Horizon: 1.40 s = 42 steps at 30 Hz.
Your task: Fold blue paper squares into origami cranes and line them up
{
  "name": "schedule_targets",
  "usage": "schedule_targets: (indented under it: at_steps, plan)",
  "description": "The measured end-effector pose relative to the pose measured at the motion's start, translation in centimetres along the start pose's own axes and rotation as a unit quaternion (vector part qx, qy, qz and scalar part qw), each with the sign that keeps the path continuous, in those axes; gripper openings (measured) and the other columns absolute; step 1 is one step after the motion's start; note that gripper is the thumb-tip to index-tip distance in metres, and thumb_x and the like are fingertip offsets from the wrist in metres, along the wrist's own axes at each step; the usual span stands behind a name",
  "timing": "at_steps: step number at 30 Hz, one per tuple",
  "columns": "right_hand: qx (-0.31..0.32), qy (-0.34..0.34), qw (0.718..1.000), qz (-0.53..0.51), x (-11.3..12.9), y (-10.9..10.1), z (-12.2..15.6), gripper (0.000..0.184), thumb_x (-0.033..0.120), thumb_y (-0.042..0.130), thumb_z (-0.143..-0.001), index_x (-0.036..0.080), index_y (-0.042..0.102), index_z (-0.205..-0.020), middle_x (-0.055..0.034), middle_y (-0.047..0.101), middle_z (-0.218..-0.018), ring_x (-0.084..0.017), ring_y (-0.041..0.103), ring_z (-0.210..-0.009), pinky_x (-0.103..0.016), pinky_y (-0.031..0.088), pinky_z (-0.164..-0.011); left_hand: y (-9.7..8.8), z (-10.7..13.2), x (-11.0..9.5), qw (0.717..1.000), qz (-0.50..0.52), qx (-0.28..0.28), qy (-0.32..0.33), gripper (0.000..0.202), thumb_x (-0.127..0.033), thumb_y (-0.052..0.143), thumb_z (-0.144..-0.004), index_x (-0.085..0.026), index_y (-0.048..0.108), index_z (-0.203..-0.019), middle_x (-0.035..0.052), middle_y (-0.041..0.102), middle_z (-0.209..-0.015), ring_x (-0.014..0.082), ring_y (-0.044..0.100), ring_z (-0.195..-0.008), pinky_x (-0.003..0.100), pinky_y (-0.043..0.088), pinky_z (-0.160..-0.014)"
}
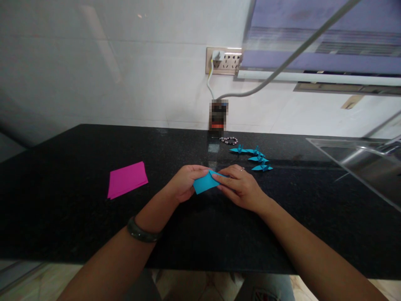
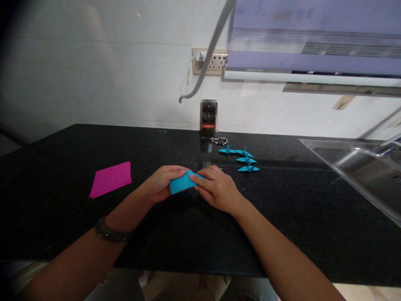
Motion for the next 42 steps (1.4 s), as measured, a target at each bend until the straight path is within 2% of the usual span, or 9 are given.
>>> schedule_targets:
  at_steps: [6,15,21,24,26,28,32,37,42]
  plan:
    - [0.005,-0.008,1.000,0.009,-0.1,0.2,0.1,0.040,0.025,0.050,-0.082,0.025,0.048,-0.121,-0.0087,0.056,-0.102,-0.019,0.050,-0.092,-0.036,0.042,-0.077,-0.2,0.0,-0.1,1.000,0.011,-0.019,0.002,0.017,-0.017,0.064,-0.065,-0.007,0.066,-0.079,0.0077,0.065,-0.071,0.0133,0.057,-0.063,0.026,0.043,-0.062]
    - [0.014,0.000,1.000,0.014,0.1,0.3,-0.1,0.036,0.027,0.049,-0.082,0.026,0.051,-0.118,-0.0082,0.056,-0.101,-0.019,0.050,-0.092,-0.035,0.043,-0.075,0.1,0.0,0.1,1.000,-0.016,-0.013,0.018,0.024,-0.027,0.068,-0.064,-0.008,0.065,-0.078,0.0058,0.063,-0.067,0.0106,0.054,-0.058,0.024,0.042,-0.058]
    - [-0.010,0.046,0.995,-0.087,0.2,0.0,-0.3,0.026,0.030,0.051,-0.080,0.023,0.059,-0.104,-0.0067,0.058,-0.095,-0.018,0.051,-0.089,-0.035,0.041,-0.078,-0.4,-0.1,-0.2,0.990,-0.114,-0.053,0.063,0.025,-0.030,0.068,-0.063,-0.009,0.065,-0.077,0.0054,0.064,-0.068,0.0112,0.053,-0.057,0.025,0.041,-0.056]
    - [-0.044,0.166,0.966,-0.192,-1.0,0.5,0.0,0.015,0.029,0.050,-0.081,0.020,0.059,-0.090,-0.0039,0.058,-0.083,-0.014,0.053,-0.077,-0.029,0.043,-0.070,-0.1,0.0,-0.3,0.979,-0.178,-0.063,0.077,0.026,-0.031,0.067,-0.063,-0.010,0.065,-0.078,0.0053,0.064,-0.067,0.0119,0.053,-0.058,0.025,0.040,-0.056]
    - [-0.059,0.254,0.931,-0.254,-2.0,1.1,0.5,0.017,0.033,0.054,-0.078,0.019,0.055,-0.089,-0.0018,0.056,-0.076,-0.012,0.052,-0.067,-0.025,0.042,-0.060,0.1,0.2,-0.4,0.972,-0.208,-0.064,0.085,0.026,-0.032,0.066,-0.064,-0.010,0.066,-0.079,0.0053,0.064,-0.067,0.0125,0.054,-0.059,0.025,0.040,-0.056]
    - [-0.052,0.303,0.905,-0.293,-2.7,1.7,0.8,0.020,0.036,0.054,-0.077,0.019,0.055,-0.086,0.0000,0.054,-0.069,-0.010,0.049,-0.059,-0.023,0.040,-0.053,0.3,0.3,-0.5,0.968,-0.225,-0.060,0.092,0.026,-0.032,0.065,-0.065,-0.010,0.066,-0.079,0.0048,0.063,-0.066,0.0125,0.053,-0.058,0.025,0.040,-0.056]
    - [-0.001,0.338,0.883,-0.326,-3.1,2.6,1.0,0.027,0.042,0.051,-0.078,0.017,0.059,-0.076,0.0006,0.053,-0.062,-0.009,0.045,-0.052,-0.022,0.036,-0.048,0.4,0.5,-0.7,0.967,-0.227,-0.052,0.103,0.026,-0.032,0.065,-0.065,-0.010,0.067,-0.079,0.0046,0.063,-0.066,0.0121,0.052,-0.059,0.024,0.039,-0.056]
    - [0.037,0.362,0.862,-0.354,-3.1,3.2,1.2,0.029,0.043,0.053,-0.075,0.015,0.059,-0.075,0.0011,0.052,-0.059,-0.008,0.043,-0.048,-0.020,0.033,-0.044,0.4,0.3,-0.6,0.970,-0.210,-0.059,0.103,0.027,-0.032,0.066,-0.064,-0.010,0.067,-0.080,0.0054,0.063,-0.070,0.0125,0.053,-0.062,0.025,0.040,-0.058]
    - [0.037,0.362,0.862,-0.354,-3.1,3.3,1.2,0.028,0.042,0.054,-0.076,0.014,0.057,-0.072,0.0018,0.050,-0.058,-0.007,0.042,-0.047,-0.020,0.033,-0.044,0.3,0.1,-0.2,0.980,-0.169,-0.062,0.085,0.026,-0.031,0.067,-0.062,-0.010,0.067,-0.078,0.0051,0.063,-0.068,0.0119,0.052,-0.060,0.025,0.039,-0.057]
Point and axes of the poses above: each hand's wrist, its own z-axis away from the middle knuckle, its own y-axis out of the palm, x = y × z, the point moved 7 cm from there along -z, towards the middle knuckle
